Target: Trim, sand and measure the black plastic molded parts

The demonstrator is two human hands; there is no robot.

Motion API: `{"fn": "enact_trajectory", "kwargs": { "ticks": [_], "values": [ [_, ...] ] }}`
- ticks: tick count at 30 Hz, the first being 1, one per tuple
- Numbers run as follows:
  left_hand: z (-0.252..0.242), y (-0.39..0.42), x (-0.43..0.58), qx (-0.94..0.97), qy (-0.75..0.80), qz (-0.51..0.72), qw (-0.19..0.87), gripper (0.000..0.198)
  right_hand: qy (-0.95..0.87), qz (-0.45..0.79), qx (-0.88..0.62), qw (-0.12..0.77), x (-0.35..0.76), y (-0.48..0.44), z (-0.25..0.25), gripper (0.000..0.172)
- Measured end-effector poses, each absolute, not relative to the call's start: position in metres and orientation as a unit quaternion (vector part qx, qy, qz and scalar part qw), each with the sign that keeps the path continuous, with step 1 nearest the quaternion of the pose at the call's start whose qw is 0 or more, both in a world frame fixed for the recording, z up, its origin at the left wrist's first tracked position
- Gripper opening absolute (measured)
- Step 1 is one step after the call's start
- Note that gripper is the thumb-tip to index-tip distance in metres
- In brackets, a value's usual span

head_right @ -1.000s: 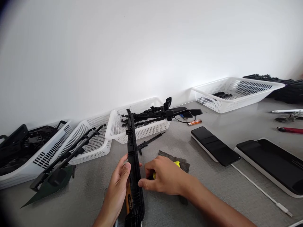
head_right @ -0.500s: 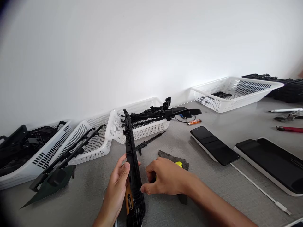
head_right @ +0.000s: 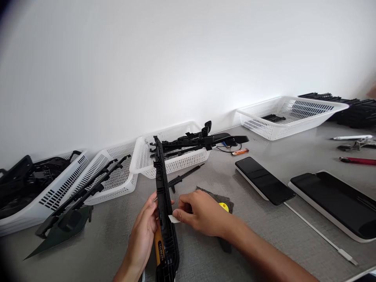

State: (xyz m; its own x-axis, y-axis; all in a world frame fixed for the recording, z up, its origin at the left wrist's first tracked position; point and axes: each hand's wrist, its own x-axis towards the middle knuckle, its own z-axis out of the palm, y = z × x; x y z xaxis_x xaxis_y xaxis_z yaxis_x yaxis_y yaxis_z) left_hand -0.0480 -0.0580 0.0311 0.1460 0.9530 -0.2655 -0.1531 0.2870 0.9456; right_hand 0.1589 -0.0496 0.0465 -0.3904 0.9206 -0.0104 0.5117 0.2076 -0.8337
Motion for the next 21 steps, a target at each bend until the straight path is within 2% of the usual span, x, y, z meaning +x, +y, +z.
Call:
{"fn": "enact_trajectory", "kwargs": {
  "ticks": [4,8,14,21],
  "values": [
    [0.027,-0.059,-0.05,0.415,0.496,0.428,0.631,0.067,-0.726,0.417,-0.469,0.281,0.157,-0.051,0.048,0.033],
    [0.026,-0.061,-0.051,0.419,0.524,0.431,0.604,0.075,-0.728,0.431,-0.458,0.274,0.152,-0.056,0.049,0.021],
    [0.031,-0.06,-0.048,0.43,0.53,0.414,0.601,0.082,-0.751,0.404,-0.456,0.256,0.15,-0.06,0.051,0.036],
    [0.03,-0.058,-0.048,0.444,0.511,0.423,0.603,0.085,-0.779,0.379,-0.4,0.298,0.153,-0.055,0.047,0.027]
  ]
}}
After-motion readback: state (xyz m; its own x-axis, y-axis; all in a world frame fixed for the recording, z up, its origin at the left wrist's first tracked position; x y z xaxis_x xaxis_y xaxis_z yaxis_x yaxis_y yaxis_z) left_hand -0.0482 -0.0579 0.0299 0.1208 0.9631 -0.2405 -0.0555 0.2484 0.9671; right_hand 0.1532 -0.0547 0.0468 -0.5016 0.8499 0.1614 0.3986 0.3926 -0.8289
